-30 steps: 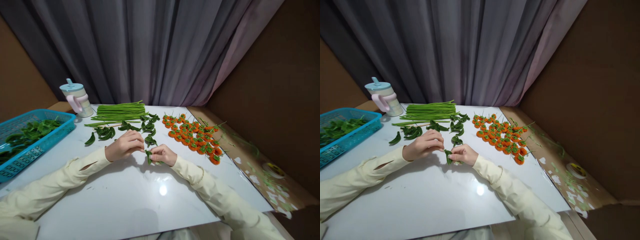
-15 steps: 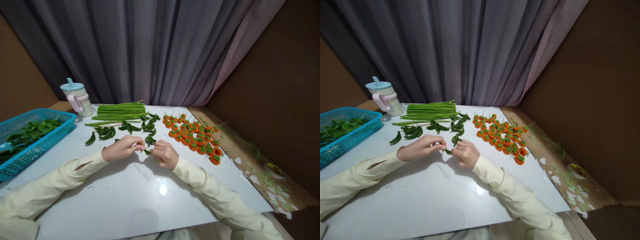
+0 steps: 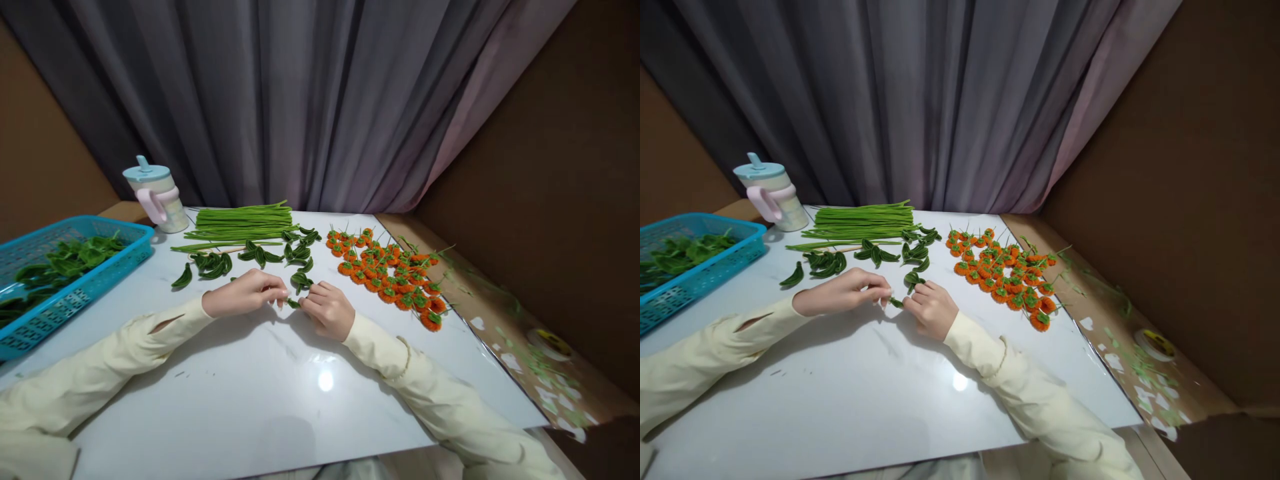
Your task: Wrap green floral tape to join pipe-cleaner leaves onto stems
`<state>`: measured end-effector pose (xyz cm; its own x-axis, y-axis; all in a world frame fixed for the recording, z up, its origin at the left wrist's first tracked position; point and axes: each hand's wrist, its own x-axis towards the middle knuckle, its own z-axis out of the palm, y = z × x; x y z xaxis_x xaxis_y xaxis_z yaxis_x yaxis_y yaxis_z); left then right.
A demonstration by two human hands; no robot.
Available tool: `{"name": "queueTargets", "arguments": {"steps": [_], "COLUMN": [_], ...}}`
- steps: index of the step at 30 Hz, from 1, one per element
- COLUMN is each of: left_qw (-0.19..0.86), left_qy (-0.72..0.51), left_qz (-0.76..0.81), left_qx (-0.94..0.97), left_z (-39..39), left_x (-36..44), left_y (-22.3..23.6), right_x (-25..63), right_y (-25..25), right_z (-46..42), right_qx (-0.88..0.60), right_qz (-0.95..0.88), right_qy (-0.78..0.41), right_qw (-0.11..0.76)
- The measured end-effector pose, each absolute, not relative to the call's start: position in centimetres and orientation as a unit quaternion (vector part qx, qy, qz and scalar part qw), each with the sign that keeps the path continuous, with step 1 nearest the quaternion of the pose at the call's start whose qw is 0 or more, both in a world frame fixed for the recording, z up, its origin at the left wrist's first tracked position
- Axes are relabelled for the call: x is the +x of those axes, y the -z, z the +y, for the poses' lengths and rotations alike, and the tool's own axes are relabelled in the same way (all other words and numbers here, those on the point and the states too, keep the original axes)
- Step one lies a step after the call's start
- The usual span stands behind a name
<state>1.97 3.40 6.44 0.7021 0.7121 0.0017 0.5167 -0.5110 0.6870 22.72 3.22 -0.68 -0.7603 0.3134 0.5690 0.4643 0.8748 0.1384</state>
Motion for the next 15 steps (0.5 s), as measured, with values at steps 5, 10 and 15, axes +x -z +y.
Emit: {"name": "queueTargets", "arguments": {"steps": [5,10,15], "left_qw": [0.329,0.207,0.157], "left_qy": [-0.102,-0.147,-0.187], "left_qz": [0.331,0.312,0.364], "left_qx": [0.879,0.915,0.899], "left_z": [3.9,4.5,4.7], "left_x": [1.5,0.5,-1.0], "left_y": [-6.9,-7.0,-9.2], "right_x": [22.6,22.5,21.9], "right_y": [0.7,0.6,0.4], "right_z": [3.0,2.9,2.8], "right_qx": [-0.221,-0.241,-0.335], "right_qz": [-0.931,-0.933,-0.909], "right_qy": [0.096,0.058,-0.030], "right_qw": [0.274,0.259,0.247]}}
